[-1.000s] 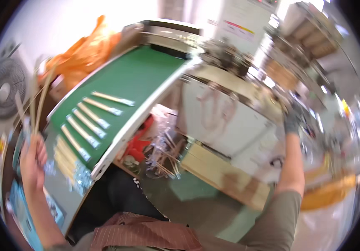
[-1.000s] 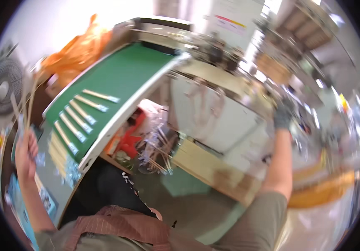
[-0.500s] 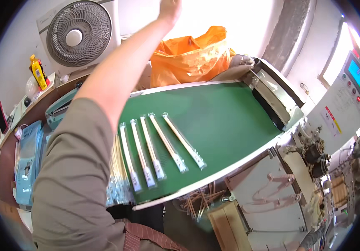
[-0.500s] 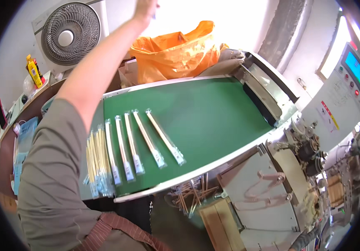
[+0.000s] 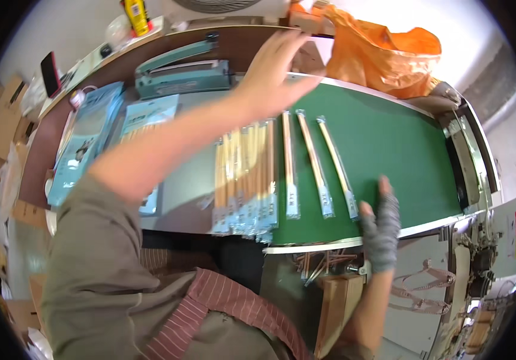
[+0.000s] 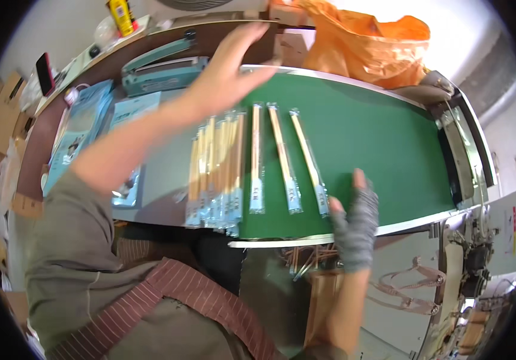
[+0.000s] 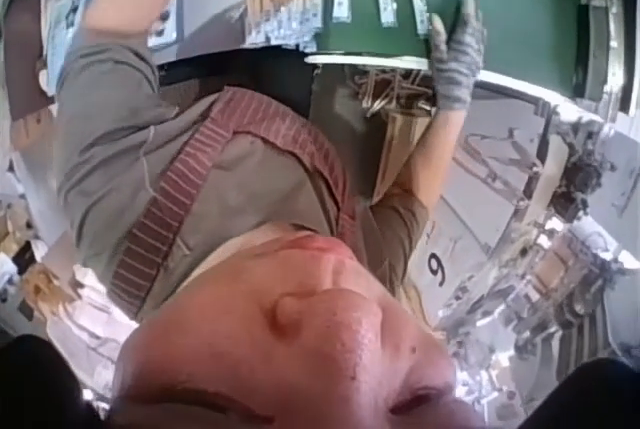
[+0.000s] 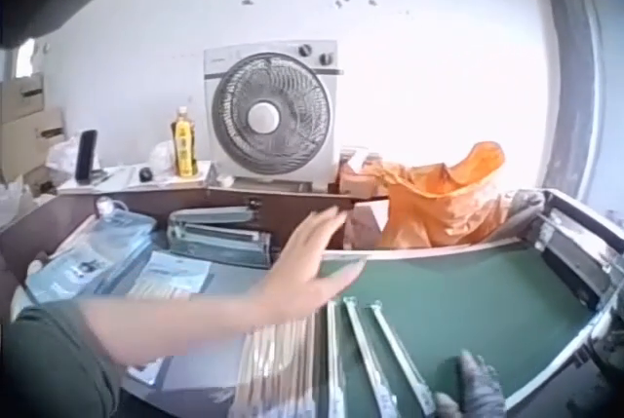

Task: Packaging bundles of chopsticks into plastic sleeves and boxes.

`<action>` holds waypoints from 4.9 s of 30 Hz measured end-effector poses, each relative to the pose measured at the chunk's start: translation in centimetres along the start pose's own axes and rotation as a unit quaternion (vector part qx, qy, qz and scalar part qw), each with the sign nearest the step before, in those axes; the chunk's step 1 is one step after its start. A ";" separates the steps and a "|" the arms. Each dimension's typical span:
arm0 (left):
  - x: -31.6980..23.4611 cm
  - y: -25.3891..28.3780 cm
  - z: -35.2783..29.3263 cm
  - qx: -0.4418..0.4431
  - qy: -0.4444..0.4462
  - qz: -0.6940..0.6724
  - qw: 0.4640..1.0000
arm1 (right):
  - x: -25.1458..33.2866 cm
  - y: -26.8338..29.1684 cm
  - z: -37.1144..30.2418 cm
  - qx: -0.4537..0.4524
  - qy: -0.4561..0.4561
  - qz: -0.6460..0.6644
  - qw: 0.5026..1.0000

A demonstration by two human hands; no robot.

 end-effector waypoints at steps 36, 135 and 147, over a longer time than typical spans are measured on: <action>5.7 3.6 -20.3 0.164 0.424 -0.068 0.888 | 21.6 -18.8 -8.4 0.095 0.023 -0.310 0.946; 19.7 49.1 -31.6 0.282 0.505 0.013 0.815 | 34.6 -24.4 -7.1 0.375 -0.262 0.744 0.487; 10.7 49.9 -23.0 -0.191 0.151 0.443 0.863 | 32.9 -21.1 -7.1 0.389 -0.164 0.705 0.570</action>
Point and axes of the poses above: each hand's wrist, its own z-axis towards the middle knuckle, its own y-axis out of the back of the hand, x = y × z, the point moved 7 cm from there along z, towards the middle knuckle, and after that the axes turned 5 degrees about -x, right-handed, at the moved point
